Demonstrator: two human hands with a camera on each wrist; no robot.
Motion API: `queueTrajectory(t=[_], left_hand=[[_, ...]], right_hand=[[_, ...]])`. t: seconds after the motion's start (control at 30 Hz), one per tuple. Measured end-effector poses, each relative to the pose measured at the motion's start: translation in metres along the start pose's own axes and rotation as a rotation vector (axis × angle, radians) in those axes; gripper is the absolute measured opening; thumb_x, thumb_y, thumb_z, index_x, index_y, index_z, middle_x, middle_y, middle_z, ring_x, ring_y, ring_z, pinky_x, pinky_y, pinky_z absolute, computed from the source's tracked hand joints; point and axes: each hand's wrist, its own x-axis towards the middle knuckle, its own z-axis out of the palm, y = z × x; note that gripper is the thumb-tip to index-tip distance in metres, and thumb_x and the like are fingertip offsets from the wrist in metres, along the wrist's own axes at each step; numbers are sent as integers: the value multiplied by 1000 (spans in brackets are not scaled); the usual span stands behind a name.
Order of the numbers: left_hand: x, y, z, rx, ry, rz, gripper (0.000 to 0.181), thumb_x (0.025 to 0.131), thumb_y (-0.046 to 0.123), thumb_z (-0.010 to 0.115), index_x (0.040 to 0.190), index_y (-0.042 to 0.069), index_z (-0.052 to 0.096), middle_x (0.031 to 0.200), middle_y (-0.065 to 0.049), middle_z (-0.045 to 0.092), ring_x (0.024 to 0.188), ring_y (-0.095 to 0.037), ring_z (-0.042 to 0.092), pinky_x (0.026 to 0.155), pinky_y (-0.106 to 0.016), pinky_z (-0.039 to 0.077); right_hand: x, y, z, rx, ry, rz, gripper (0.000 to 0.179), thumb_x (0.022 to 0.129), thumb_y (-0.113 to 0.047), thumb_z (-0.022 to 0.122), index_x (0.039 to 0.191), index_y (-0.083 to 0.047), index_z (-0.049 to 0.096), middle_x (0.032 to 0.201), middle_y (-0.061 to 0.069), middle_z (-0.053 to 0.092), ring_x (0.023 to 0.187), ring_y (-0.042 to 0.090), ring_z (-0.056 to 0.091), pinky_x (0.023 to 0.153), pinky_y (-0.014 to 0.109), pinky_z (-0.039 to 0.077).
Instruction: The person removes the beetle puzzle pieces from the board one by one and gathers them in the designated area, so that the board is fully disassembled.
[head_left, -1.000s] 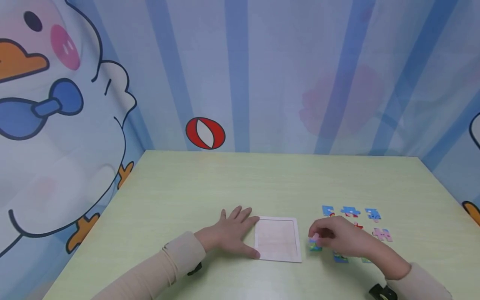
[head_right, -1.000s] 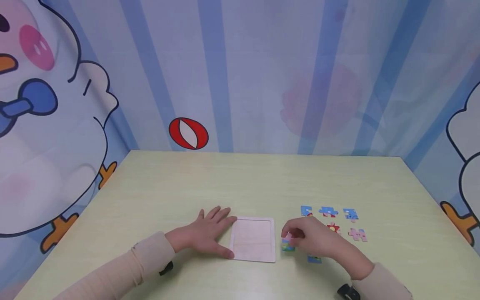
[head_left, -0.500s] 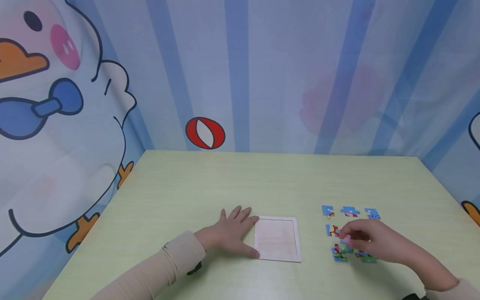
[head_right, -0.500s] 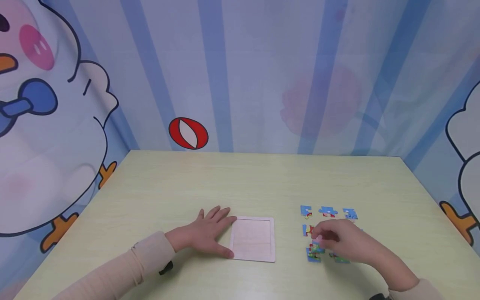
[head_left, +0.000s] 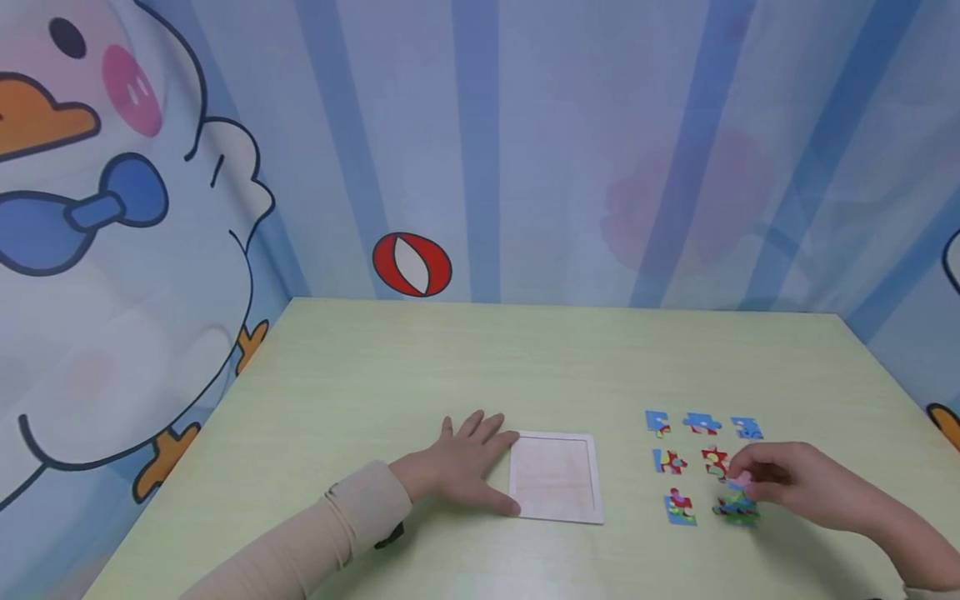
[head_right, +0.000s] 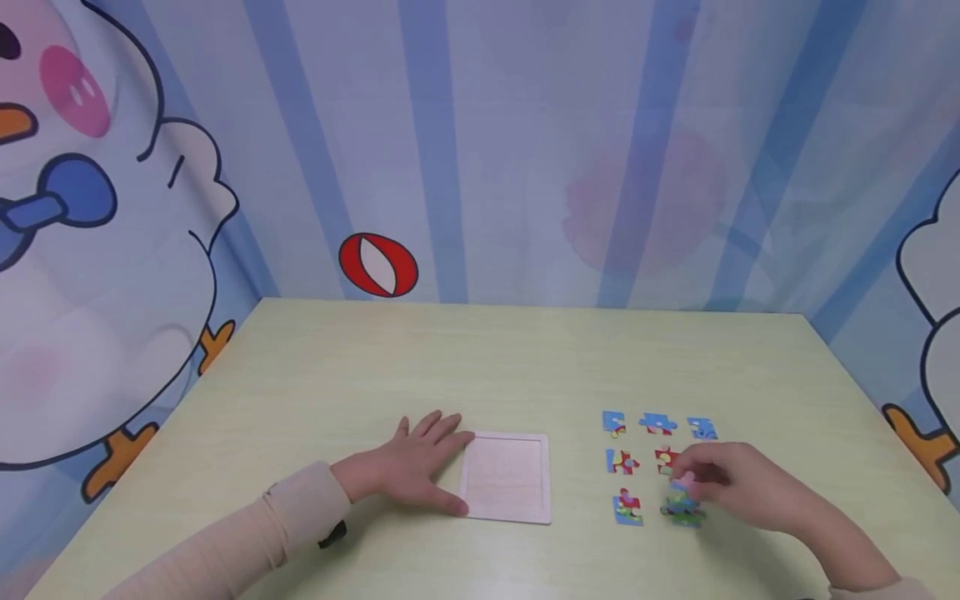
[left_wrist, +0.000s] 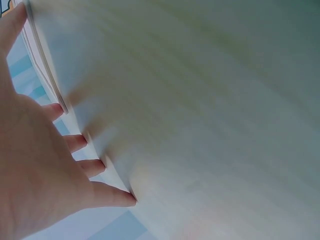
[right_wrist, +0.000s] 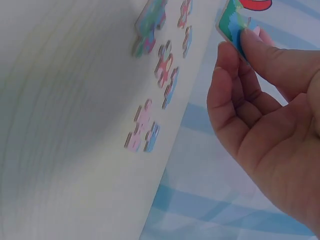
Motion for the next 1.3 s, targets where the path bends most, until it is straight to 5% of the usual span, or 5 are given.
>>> queueTrajectory(t=[0.33, 0.57, 1.0, 1.3], left_hand=[[1, 0, 1, 1, 1, 5, 100, 77, 76, 56, 154, 20, 24, 162, -10, 11, 148, -36, 5, 108, -70, 9], [-1, 1, -1, -9, 3, 7, 99, 77, 74, 57, 153, 19, 25, 161, -11, 12, 147, -37, 6, 108, -71, 9], [-2, 2, -2, -11, -5, 1, 99, 78, 74, 58, 153, 19, 24, 162, -10, 11, 148, -36, 5, 108, -70, 8], [-3, 2, -2, -10, -7, -3, 99, 78, 74, 57, 153, 20, 24, 162, -10, 11, 148, -36, 5, 109, -70, 9]], right_hand=[[-9, 23, -6, -54, -19, 87, 10, 88, -1, 64, 96, -8, 64, 100, 7, 62, 75, 0, 48, 63, 22, 47], [-14, 39, -6, -136, -3, 118, 15, 86, 4, 64, 91, -10, 62, 84, -1, 54, 69, 0, 42, 59, 22, 40], [-10, 49, 0, -158, -14, 212, 19, 83, 7, 62, 89, -11, 62, 82, 0, 51, 72, 4, 41, 60, 23, 38], [-9, 53, -1, -121, -50, 204, 18, 84, 6, 61, 92, -10, 62, 83, 1, 51, 73, 3, 41, 61, 23, 39]])
